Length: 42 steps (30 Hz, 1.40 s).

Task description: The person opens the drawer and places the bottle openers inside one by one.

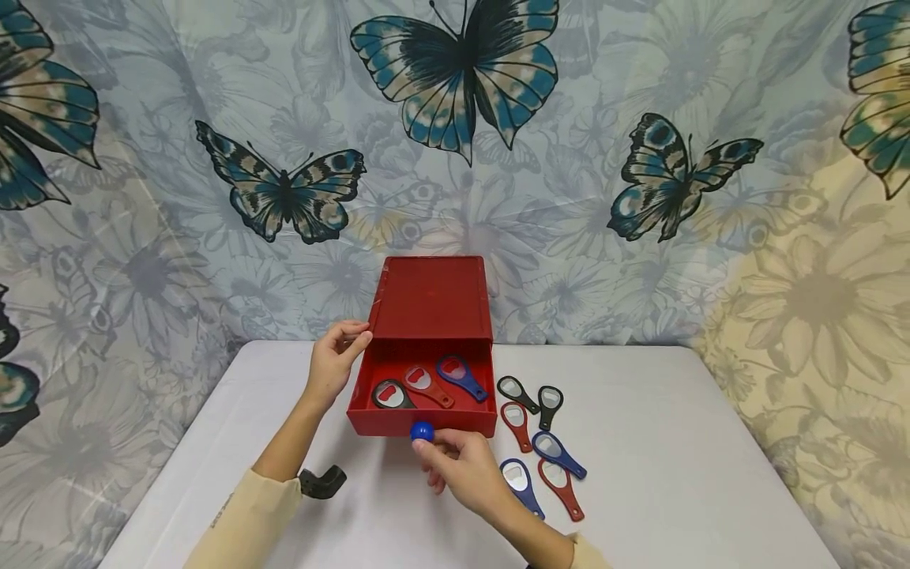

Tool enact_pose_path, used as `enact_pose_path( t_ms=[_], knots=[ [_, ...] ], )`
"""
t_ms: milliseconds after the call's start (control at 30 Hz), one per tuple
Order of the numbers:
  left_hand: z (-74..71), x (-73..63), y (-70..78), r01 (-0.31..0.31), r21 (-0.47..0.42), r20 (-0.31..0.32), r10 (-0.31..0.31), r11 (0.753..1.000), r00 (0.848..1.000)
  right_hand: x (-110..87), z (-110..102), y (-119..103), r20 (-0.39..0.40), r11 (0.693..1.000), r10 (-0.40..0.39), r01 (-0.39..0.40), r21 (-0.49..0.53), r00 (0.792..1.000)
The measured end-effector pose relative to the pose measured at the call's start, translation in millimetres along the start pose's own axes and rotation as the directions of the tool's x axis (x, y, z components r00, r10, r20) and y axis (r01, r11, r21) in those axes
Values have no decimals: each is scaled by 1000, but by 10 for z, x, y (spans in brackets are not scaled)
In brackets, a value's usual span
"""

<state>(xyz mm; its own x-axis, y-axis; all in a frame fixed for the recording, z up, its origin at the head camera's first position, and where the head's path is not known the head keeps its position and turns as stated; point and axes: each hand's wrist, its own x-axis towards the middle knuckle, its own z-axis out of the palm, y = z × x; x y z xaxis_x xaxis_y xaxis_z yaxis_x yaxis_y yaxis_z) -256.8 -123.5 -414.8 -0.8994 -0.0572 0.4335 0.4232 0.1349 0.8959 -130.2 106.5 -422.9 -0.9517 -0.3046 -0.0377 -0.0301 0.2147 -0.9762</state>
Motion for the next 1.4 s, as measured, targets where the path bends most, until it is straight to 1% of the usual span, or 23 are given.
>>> enact_pose_path(
  t_ms=[167, 367, 533, 733, 833, 933, 1067, 1267, 1400],
  knots=[
    [-4, 25, 5, 25, -5, 2, -25, 1000, 1000, 35, 42, -15, -47, 999, -32, 34, 33, 998],
    [-20, 41, 41, 42, -8, 9, -42, 999, 999, 142, 47, -50, -79, 998, -64, 66, 17, 995],
    [-27, 58, 42, 44, -22, 19, -44, 999, 999, 295, -2, -39, -118, 998, -56, 59, 28, 991],
    [-27, 54, 35, 93, -22, 27, -93, 995, 995, 526, -58, -49, -130, 998, -49, 53, 29, 990],
    [-18, 49, 69, 100, -27, 27, -99, 995, 995, 649, -83, -63, -144, 998, -34, 40, 39, 989],
    [-2, 17, 188, 93, -31, 24, -92, 995, 995, 764, -109, -70, -163, 998, -11, 20, 52, 987],
    [22, -36, 340, 76, -22, 6, -76, 997, 997, 866, -135, -76, -180, 999, -5, 14, 50, 984],
    [39, -63, 373, 23, 24, -4, -23, 999, 1000, 897, -155, -71, -187, 999, 7, 2, 48, 982],
    [38, -63, 367, 4, 35, -13, -3, 999, 1000, 904, -170, -48, -175, 999, 12, -4, 49, 985]
  ],
)
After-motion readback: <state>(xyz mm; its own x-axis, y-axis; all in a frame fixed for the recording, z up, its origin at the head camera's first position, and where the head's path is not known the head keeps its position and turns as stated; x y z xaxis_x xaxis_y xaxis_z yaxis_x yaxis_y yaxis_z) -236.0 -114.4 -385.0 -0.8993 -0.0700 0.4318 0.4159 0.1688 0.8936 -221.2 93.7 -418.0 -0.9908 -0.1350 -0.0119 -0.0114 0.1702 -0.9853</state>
